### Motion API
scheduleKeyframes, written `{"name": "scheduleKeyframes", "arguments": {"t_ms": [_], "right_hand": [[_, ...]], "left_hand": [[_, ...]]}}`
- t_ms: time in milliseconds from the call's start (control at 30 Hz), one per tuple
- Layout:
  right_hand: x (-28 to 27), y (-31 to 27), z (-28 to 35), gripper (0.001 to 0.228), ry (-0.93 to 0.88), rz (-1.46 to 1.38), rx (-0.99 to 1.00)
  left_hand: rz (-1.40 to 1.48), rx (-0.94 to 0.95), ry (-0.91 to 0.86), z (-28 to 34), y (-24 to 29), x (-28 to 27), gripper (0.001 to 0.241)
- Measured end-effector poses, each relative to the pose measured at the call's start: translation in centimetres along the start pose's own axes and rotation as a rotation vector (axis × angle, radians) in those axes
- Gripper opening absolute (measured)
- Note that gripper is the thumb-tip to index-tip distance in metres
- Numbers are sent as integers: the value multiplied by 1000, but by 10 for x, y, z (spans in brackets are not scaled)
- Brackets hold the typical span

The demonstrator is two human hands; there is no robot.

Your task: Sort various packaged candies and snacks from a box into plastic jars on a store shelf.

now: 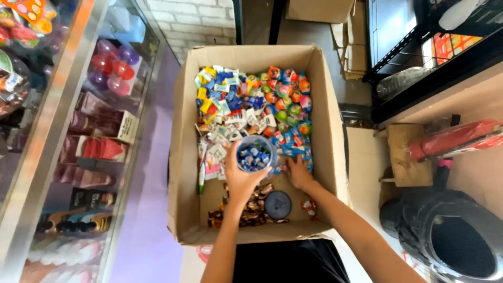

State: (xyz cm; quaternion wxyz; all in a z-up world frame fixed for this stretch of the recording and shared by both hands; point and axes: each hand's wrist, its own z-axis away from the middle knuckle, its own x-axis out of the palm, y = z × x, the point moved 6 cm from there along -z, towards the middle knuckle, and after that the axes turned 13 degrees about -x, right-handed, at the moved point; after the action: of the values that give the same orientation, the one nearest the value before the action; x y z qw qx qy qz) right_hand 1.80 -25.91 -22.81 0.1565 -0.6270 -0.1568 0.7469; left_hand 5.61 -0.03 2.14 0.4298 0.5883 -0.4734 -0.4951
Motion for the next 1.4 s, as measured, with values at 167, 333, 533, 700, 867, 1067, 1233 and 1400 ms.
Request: {"name": "scheduleKeyframes", "arguments": {"t_ms": [167, 333, 533, 700, 867, 1067, 1233, 1400], "right_hand": [[30, 17, 2, 49, -36, 176, -84], [39, 32, -2, 42, -89, 131, -103], [40, 64, -36, 34, 171, -213, -184], [3, 49, -69, 24, 164, -333, -30], [-6, 78, -103, 22, 211, -344, -160], [-65, 21, -82, 17, 104, 254, -305], [-61, -29, -53, 23, -114, 698, -539], [-2, 26, -60, 19, -124, 722, -288]], "left_hand": [[-58, -4, 17, 0, -5, -2, 101], [-66, -26, 13, -1, -8, -6, 103], [-73, -12, 26, -2, -12, -11, 103], [-39, -58, 34, -4, -15, -12, 103], [-37, -59, 31, -5, -15, -13, 100], [20, -45, 16, -3, -9, -13, 99], [-53, 8, 25, -3, 1, -11, 99], [1, -63, 2, -4, 3, -10, 96]]}}
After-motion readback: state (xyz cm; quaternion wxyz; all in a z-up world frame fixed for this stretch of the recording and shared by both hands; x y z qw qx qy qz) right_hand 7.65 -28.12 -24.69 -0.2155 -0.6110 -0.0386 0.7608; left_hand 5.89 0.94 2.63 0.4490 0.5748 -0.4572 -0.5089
